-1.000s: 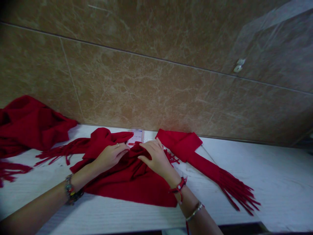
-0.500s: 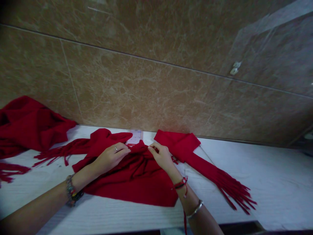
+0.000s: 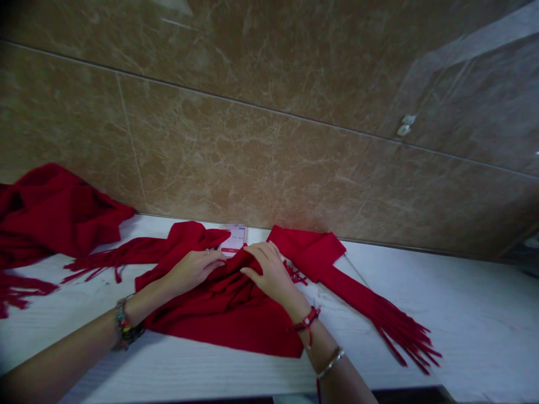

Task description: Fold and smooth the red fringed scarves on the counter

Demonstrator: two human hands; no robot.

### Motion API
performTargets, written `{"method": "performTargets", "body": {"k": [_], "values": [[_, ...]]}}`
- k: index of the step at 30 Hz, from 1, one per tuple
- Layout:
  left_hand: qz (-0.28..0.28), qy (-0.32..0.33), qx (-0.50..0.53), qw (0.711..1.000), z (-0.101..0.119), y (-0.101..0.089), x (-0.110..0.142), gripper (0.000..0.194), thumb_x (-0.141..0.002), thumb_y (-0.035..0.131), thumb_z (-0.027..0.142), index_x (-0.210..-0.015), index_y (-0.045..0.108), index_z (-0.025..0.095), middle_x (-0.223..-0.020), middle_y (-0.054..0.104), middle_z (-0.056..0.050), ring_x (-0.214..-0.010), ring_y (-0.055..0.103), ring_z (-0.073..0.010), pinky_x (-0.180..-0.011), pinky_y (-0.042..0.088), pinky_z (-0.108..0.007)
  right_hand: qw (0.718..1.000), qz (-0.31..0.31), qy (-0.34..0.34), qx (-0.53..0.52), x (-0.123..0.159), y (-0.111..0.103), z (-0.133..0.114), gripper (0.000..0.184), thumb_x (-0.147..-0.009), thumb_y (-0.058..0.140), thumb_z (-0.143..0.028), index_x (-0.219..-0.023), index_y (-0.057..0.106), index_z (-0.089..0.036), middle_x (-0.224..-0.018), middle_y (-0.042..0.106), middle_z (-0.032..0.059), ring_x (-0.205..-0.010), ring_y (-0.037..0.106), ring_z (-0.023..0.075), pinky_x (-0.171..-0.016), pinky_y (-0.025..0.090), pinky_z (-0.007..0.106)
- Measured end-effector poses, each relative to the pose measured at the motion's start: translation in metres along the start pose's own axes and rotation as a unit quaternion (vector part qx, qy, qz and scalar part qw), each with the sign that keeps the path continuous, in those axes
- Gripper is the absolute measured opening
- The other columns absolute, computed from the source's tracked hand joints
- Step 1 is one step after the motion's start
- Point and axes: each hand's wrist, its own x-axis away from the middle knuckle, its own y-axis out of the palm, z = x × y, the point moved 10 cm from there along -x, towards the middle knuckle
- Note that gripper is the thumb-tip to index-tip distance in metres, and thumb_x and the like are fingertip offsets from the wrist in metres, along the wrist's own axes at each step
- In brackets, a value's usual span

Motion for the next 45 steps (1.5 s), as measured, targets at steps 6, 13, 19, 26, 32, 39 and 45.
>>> {"method": "performTargets", "body": {"k": [6, 13, 19, 26, 32, 39, 45], "values": [[0.010, 0.002, -0.075, 0.997, 0.004, 0.002, 0.000, 0.023, -0.087, 0.040, 0.026, -0.084, 0.059, 0.016, -0.072, 0.065, -0.003, -0.063, 0.060, -0.0145, -0.055, 0.045, -0.023, 0.999, -0.006, -0.030, 0.015, -0.001, 0.006, -0.014, 0.010, -0.082, 0.050, -0.022, -0.083, 0.059, -0.019, -0.075, 0.061, 0.0028, -0.075, 0.053, 0.0160, -0.093, 0.030, 0.041], [0.170, 0.113, -0.129, 0.970, 0.036, -0.030, 0.010, 0.019, -0.088, 0.039, 0.020, -0.090, 0.058, 0.018, -0.088, 0.063, -0.003, -0.084, 0.056, -0.0147, -0.074, 0.041, -0.027, 0.981, 0.025, 0.147, -0.126, 0.004, -0.005, 0.034, 0.019, -0.081, 0.046, -0.028, -0.066, 0.054, -0.017, -0.061, 0.054, -0.0005, -0.058, 0.048, 0.0119, -0.056, 0.036, 0.023], [0.129, 0.091, -0.180, 0.971, 0.031, -0.026, 0.004, 0.030, -0.090, 0.032, 0.022, -0.075, 0.056, 0.014, -0.066, 0.063, -0.005, -0.062, 0.058, -0.0152, -0.056, 0.038, -0.026, 0.966, 0.035, 0.184, -0.179, 0.007, -0.009, 0.043, 0.027, -0.079, 0.046, -0.035, -0.060, 0.050, -0.016, -0.052, 0.040, -0.0041, -0.049, 0.037, 0.0090, -0.048, 0.029, 0.021], [-0.030, -0.046, -0.035, 0.998, 0.001, 0.002, -0.002, 0.023, -0.089, 0.035, 0.027, -0.081, 0.054, 0.017, -0.061, 0.063, 0.000, -0.052, 0.058, -0.0118, -0.048, 0.037, -0.019, 0.985, 0.049, 0.126, -0.107, 0.003, -0.018, 0.030, 0.021, -0.080, 0.048, -0.030, -0.066, 0.055, -0.016, -0.062, 0.055, 0.0009, -0.061, 0.050, 0.0137, -0.059, 0.039, 0.025], [-0.005, -0.054, -0.068, 0.996, 0.000, 0.000, 0.002, 0.027, -0.090, 0.032, 0.029, -0.085, 0.055, 0.016, -0.063, 0.064, -0.003, -0.052, 0.058, -0.0148, -0.046, 0.038, -0.022, 0.998, -0.027, 0.002, -0.057, 0.001, -0.001, -0.008, 0.035, -0.076, 0.058, -0.029, -0.108, 0.053, -0.019, -0.094, 0.062, 0.0072, -0.087, 0.055, 0.0188, -0.079, 0.041, 0.033], [0.132, 0.081, -0.128, 0.980, 0.033, -0.026, 0.005, 0.026, -0.088, 0.035, 0.021, -0.077, 0.057, 0.015, -0.081, 0.062, -0.006, -0.075, 0.056, -0.0153, -0.065, 0.043, -0.026, 0.992, 0.011, 0.075, -0.105, 0.001, -0.003, 0.008, 0.012, -0.078, 0.050, -0.020, -0.074, 0.061, -0.019, -0.073, 0.064, 0.0035, -0.070, 0.057, 0.0159, -0.067, 0.043, 0.028], [0.118, 0.093, -0.196, 0.969, 0.043, -0.026, 0.005, 0.021, -0.085, 0.044, 0.027, -0.074, 0.058, 0.016, -0.070, 0.061, -0.004, -0.070, 0.056, -0.0169, -0.061, 0.040, -0.028, 0.957, 0.025, 0.184, -0.223, 0.006, -0.003, 0.045, 0.020, -0.075, 0.049, -0.033, -0.064, 0.055, -0.018, -0.059, 0.056, -0.0007, -0.058, 0.051, 0.0130, -0.057, 0.041, 0.024]]}}
